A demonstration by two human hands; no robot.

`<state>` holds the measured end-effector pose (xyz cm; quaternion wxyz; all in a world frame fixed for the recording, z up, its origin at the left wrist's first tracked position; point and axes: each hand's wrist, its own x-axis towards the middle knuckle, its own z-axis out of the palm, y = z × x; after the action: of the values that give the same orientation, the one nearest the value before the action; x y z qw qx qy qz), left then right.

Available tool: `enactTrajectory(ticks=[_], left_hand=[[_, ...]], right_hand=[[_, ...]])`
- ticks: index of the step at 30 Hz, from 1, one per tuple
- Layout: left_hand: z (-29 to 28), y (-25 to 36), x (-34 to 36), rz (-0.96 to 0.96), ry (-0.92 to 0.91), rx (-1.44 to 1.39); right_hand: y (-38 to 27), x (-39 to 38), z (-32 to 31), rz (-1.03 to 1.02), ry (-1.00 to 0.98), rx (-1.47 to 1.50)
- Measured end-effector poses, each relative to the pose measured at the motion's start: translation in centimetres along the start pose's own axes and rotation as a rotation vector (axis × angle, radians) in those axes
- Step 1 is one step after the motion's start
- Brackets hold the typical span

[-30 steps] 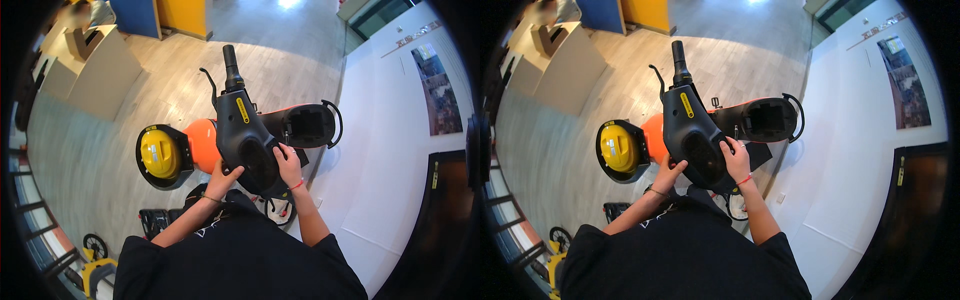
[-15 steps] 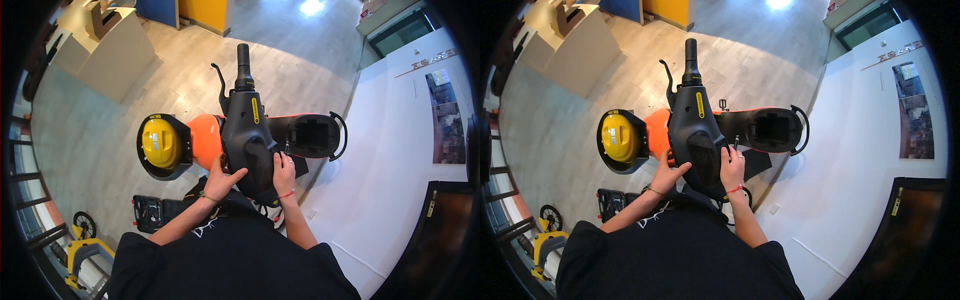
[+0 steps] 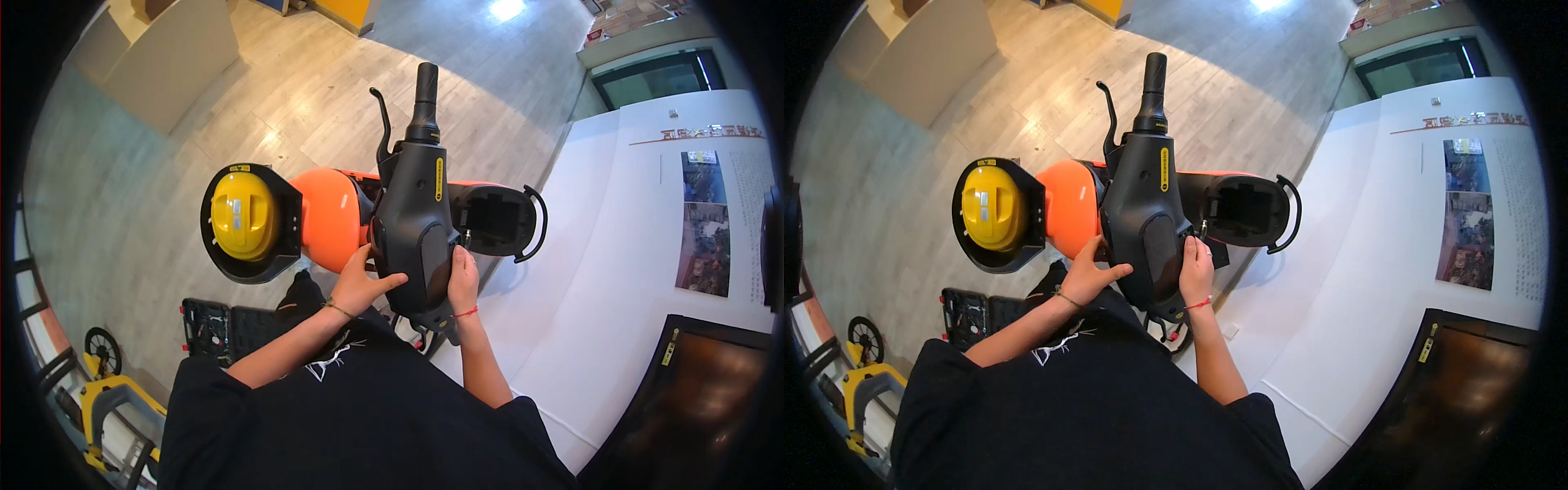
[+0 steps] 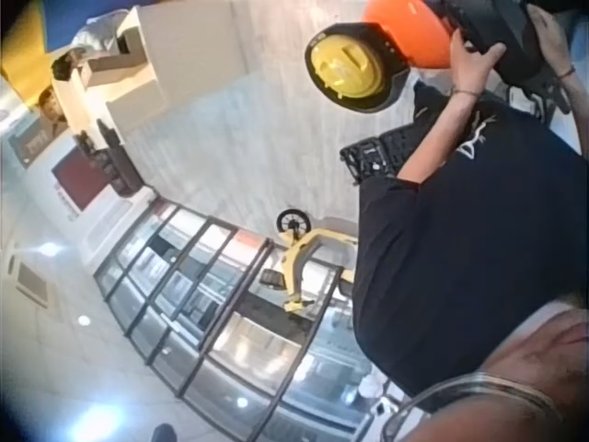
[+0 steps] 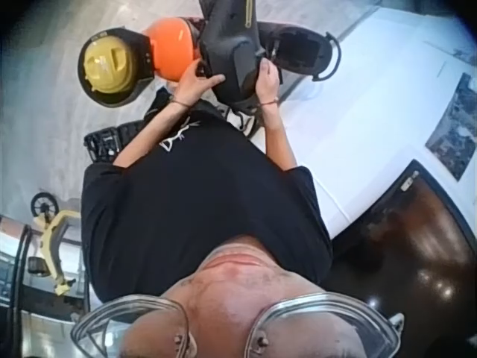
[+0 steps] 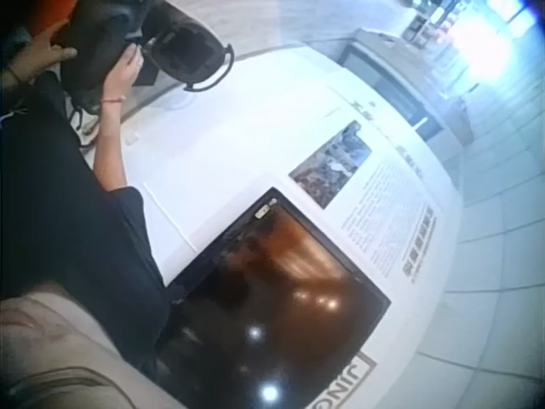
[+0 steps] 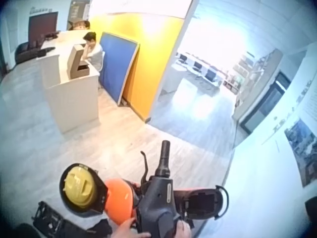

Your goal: Assembling or repairing components on a small orange electric motorcycle, including using a screwdriver and attaching a fairing.

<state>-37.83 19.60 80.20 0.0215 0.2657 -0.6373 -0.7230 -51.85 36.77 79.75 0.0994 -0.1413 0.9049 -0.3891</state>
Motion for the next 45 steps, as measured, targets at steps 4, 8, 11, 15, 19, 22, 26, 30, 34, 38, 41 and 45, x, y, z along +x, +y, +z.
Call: enactTrajectory(ticks=[4,8,11,15,19,22,26,30,34,38,41,45], left_hand=[[-0.2,0.8,-0.2,-0.035,-0.028,-0.048],[-0.6,2.7,0.1,0.04,0.095,-0.03],[-1.4,2.9,1.4,0.069,0.075,0.083],[-1.8,3.2,1.5,0.115,0.061,0.133],[-1.6,4.1,1.4,0.094,0.089,0.235],[-1.8,4.5,1.5,0.052,0.089,0.242],[-1.7,3.8,1.9,0.095,0.097,0.204],[-2.7,3.6,2.7,0.118,0.126,0.121],[-4.4,4.3,6.4,0.202,0.223,-0.104],[-5.4,4.7,11.4,0.173,0.108,-0.417],[-6.1,5.7,13.4,0.159,-0.02,-0.352],[-6.4,7.5,14.4,0.206,-0.058,-0.378]], right_hand=[[0.4,0.4,-0.7,0.136,-0.155,0.167],[1.7,0.9,-0.7,0.132,-0.163,0.245],[1.3,0.8,-0.7,0.118,-0.145,0.159],[-0.8,0.3,-0.5,0.113,-0.134,0.127],[-0.3,0.3,0.1,-0.012,0.017,0.103],[-0.9,0.5,0.0,0.024,0.019,0.102],[-1.0,0.9,-0.2,0.115,-0.046,0.143],[-1.2,0.8,-0.3,0.097,-0.033,0.157],[-0.8,0.7,-1.2,0.091,-0.068,0.093],[-1.5,-0.5,-1.4,0.076,-0.058,0.08],[-2.0,-0.8,-1.0,0.031,-0.008,0.051],[-2.7,-0.5,-1.1,0.193,-0.044,0.139]])
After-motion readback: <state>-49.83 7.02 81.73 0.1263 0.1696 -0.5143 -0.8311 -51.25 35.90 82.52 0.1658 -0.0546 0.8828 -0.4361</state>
